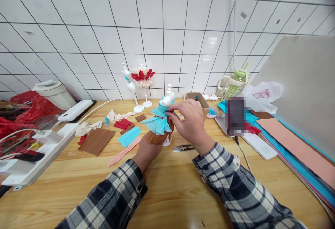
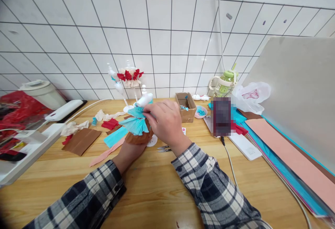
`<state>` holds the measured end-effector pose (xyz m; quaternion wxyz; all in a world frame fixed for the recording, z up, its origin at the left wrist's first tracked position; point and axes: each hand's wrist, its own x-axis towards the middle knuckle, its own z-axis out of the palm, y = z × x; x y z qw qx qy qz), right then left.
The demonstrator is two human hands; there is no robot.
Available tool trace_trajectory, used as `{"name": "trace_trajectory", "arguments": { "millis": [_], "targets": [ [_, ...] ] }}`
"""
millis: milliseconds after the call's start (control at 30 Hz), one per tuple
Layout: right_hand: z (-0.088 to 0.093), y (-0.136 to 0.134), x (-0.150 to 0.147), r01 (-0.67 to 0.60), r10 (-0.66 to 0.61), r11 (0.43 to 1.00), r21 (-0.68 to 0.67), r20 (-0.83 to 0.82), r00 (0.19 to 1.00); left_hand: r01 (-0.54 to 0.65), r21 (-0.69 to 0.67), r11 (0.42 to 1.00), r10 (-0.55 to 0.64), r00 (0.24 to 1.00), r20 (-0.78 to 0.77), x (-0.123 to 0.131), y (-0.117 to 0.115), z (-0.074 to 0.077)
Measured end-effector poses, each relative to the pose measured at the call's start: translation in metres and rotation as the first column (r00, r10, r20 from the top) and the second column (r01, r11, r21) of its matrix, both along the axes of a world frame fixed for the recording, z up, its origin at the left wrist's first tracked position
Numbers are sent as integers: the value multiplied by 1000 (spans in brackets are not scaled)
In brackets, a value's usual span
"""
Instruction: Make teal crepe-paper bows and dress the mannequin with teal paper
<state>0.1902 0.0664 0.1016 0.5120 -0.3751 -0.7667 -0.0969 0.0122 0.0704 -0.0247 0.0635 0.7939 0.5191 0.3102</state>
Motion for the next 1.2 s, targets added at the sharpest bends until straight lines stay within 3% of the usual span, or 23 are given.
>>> {"name": "trace_trajectory", "arguments": {
  "millis": [167, 300, 400, 633, 800, 933, 1000, 1067, 1200],
  "targets": [
    [-3, -2, 1, -48, 58, 995, 91, -109, 992, -4, 112, 994, 12, 997, -71, 2, -4, 8],
    [-5, -6, 3, -142, 106, 960, 242, 155, 982, -5, 150, 989, 28, 989, -147, 4, -6, 9],
    [-4, -11, -1, -126, 49, 970, 209, 340, 939, -8, 139, 990, 33, 983, -178, 4, -6, 7],
    [0, -12, -2, -37, -53, 987, 159, 526, 849, -39, 58, 998, 50, 977, -207, 3, -6, 10],
    [0, -10, 6, -98, 17, 985, 143, 481, 877, -75, 44, 996, 82, 974, -210, 2, -7, 9],
    [-5, -11, 9, -187, 158, 974, 125, 211, 965, -83, 44, 996, 90, 976, -197, -1, -4, 5],
    [-8, -12, 8, -152, 150, 987, 45, 58, 987, -88, 41, 995, 94, 979, -182, -2, -3, 4],
    [-9, -12, 4, -103, 103, 987, -121, -10, 995, -90, 36, 995, 94, 982, -166, -2, -1, 4],
    [-9, -12, -4, -64, 85, 864, -499, 21, 996, -77, 33, 996, 81, 987, -139, -1, -1, 4]
  ]
}}
